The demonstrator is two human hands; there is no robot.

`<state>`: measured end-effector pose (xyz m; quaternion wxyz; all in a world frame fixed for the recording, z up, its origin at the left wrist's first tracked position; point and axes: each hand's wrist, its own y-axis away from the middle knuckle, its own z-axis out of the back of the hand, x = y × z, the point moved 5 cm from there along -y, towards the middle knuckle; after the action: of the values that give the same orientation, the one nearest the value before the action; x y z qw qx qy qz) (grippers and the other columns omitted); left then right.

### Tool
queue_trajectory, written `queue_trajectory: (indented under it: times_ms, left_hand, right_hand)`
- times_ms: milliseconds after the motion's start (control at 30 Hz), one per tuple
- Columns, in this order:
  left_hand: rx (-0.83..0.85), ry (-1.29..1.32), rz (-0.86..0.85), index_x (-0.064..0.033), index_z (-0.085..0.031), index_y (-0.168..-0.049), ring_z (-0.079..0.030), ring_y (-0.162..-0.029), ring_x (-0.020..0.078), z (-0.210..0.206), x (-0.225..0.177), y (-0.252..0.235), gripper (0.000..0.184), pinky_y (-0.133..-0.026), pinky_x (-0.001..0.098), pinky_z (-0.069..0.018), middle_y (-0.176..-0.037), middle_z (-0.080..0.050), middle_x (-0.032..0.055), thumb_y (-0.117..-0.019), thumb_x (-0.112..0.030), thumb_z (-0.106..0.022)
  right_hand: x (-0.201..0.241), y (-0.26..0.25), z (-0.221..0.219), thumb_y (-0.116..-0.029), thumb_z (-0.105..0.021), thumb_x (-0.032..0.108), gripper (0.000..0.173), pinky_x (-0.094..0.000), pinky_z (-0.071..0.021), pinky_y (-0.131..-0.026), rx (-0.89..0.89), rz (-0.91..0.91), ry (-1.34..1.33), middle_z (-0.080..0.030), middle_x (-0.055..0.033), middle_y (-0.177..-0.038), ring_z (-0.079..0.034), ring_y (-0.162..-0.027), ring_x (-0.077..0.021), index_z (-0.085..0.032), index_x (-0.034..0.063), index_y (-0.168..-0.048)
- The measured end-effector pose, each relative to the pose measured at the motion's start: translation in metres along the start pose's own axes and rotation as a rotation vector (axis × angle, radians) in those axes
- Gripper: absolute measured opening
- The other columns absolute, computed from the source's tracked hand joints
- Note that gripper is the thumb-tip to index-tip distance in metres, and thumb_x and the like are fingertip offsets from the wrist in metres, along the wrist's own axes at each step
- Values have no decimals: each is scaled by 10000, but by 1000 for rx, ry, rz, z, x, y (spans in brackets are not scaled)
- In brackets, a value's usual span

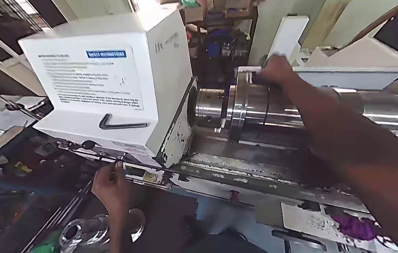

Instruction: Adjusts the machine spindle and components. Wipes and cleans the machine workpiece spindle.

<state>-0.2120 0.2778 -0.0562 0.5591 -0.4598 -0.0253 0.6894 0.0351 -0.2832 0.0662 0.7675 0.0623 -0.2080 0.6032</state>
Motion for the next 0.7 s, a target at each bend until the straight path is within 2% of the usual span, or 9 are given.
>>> queue_trajectory:
  times_ms: [67,133,167,267,333,400,533,633,700]
  left_hand:
    - [11,-8,-41,64,-703,-1075,-658,-798,271,1,7,2,339,-758,430,-549,-951,-669,233,-1041,-248,-574]
    - [-29,38,-76,59,-710,-1061,-655,-802,206,-3,14,4,336,-753,352,-549,-940,-673,201,-1034,-248,-576]
    - [-54,73,-87,71,-709,-1065,-650,-795,182,-5,15,5,337,-746,322,-547,-930,-670,194,-1032,-240,-586]
    - [-156,233,-100,112,-675,-1061,-630,-733,75,-18,12,5,295,-691,220,-552,-885,-644,125,-1020,-171,-604]
    - [-193,329,-97,120,-625,-1052,-628,-683,28,-24,10,7,236,-646,200,-569,-851,-626,57,-1020,-110,-584]
    - [-220,373,-106,110,-603,-1049,-624,-661,14,-28,12,7,201,-625,205,-567,-813,-627,16,-1025,-88,-572]
    - [-212,345,-119,96,-611,-1012,-626,-665,25,-25,15,6,210,-624,220,-570,-809,-615,19,-1034,-107,-565]
    - [-198,356,-102,89,-615,-1015,-629,-683,26,-24,13,5,198,-635,218,-572,-831,-617,16,-1028,-104,-574]
    - [-183,360,-113,87,-607,-1016,-628,-682,21,-25,14,5,198,-634,216,-569,-823,-618,6,-1031,-107,-569]
  right_hand:
    - [13,19,24,-988,-594,261,389,-560,-480,-994,-226,110,-233,-669,-263,-1207,-645,-1134,-374,-671,-23,-1242]
    - [38,53,44,-1001,-568,293,345,-381,-535,-942,-400,272,-366,-720,-108,-1130,-683,-1015,-172,-711,81,-1231]
    - [52,82,43,-1022,-549,290,343,-348,-530,-960,-420,383,-369,-727,-78,-1163,-684,-1045,-134,-710,98,-1256]
    - [76,147,-7,-1070,-491,237,352,-429,-398,-1176,-350,679,-266,-606,-148,-1432,-546,-1361,-266,-710,44,-1267]
    - [76,158,-33,-1068,-500,187,304,-504,-363,-1195,-381,746,-270,-609,-174,-1425,-526,-1378,-352,-746,44,-1176]
    - [78,144,-30,-1071,-480,188,321,-523,-349,-1189,-340,722,-275,-620,-167,-1413,-533,-1370,-337,-748,44,-1172]
    - [81,103,-12,-1067,-462,262,358,-346,-428,-1143,-148,519,-264,-679,-106,-1338,-597,-1309,-161,-741,75,-1193]
    - [84,71,-2,-1073,-483,324,350,-426,-485,-942,6,287,-212,-706,-106,-1132,-650,-1046,-166,-729,99,-1180]
    - [81,48,-2,-1056,-529,355,327,-446,-492,-897,70,167,-217,-680,-99,-1074,-632,-976,-171,-717,111,-1165]
